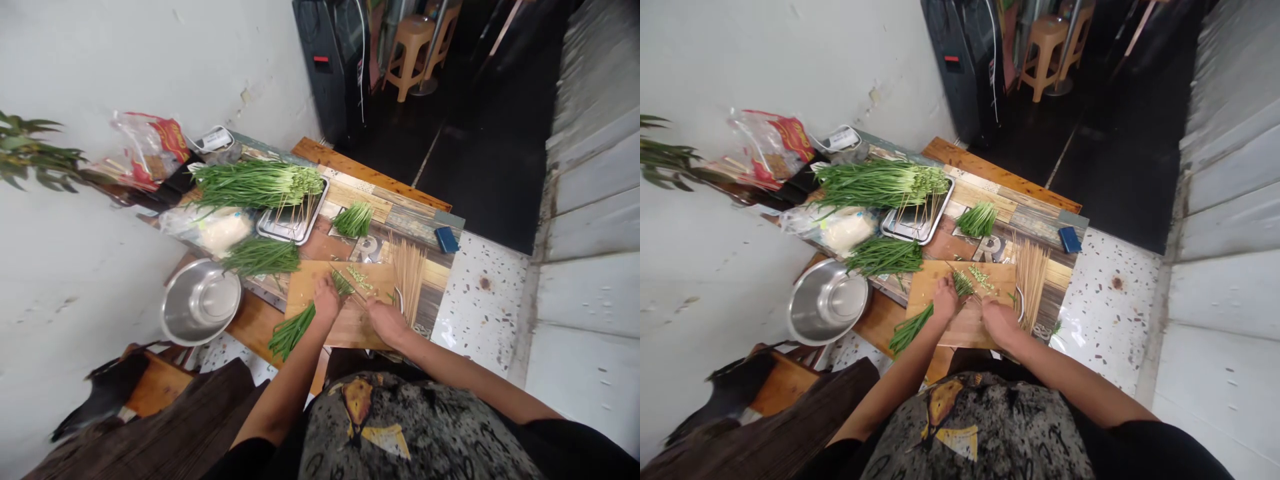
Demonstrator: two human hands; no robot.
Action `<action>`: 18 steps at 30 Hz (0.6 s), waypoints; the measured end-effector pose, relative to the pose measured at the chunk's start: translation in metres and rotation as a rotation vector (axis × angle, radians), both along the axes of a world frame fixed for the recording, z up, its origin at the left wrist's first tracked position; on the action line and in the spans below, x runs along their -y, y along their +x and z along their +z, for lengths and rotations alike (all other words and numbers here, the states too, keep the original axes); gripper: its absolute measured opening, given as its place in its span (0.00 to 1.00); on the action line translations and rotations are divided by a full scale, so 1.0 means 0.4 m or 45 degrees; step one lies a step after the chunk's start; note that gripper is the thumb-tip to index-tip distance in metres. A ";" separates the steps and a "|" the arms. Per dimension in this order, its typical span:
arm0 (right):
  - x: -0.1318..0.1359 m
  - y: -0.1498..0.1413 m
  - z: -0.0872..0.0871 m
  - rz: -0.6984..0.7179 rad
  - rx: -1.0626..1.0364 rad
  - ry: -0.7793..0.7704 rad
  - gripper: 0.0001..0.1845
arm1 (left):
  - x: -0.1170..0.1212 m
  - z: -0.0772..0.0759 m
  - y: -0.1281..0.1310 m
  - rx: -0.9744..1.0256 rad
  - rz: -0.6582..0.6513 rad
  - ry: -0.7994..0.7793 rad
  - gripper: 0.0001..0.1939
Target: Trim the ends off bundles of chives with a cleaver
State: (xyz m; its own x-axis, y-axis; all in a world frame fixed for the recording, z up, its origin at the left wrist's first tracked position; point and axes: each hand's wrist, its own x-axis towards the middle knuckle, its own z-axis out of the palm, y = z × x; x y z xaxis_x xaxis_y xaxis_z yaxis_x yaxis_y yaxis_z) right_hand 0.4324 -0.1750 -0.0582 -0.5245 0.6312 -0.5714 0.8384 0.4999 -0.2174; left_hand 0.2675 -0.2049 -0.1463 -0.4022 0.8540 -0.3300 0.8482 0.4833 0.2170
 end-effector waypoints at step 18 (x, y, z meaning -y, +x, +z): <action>-0.004 -0.005 -0.038 -0.086 0.017 -0.067 0.13 | 0.023 -0.030 -0.004 -0.138 -0.184 0.196 0.32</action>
State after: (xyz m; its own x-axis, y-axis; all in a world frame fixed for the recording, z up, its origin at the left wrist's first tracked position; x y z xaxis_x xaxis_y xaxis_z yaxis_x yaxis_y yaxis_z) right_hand 0.4305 -0.1735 -0.0734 -0.4738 0.6339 -0.6112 0.8729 0.4300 -0.2307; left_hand 0.2657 -0.2142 -0.1585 -0.2983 0.9421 -0.1530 0.9283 0.3237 0.1829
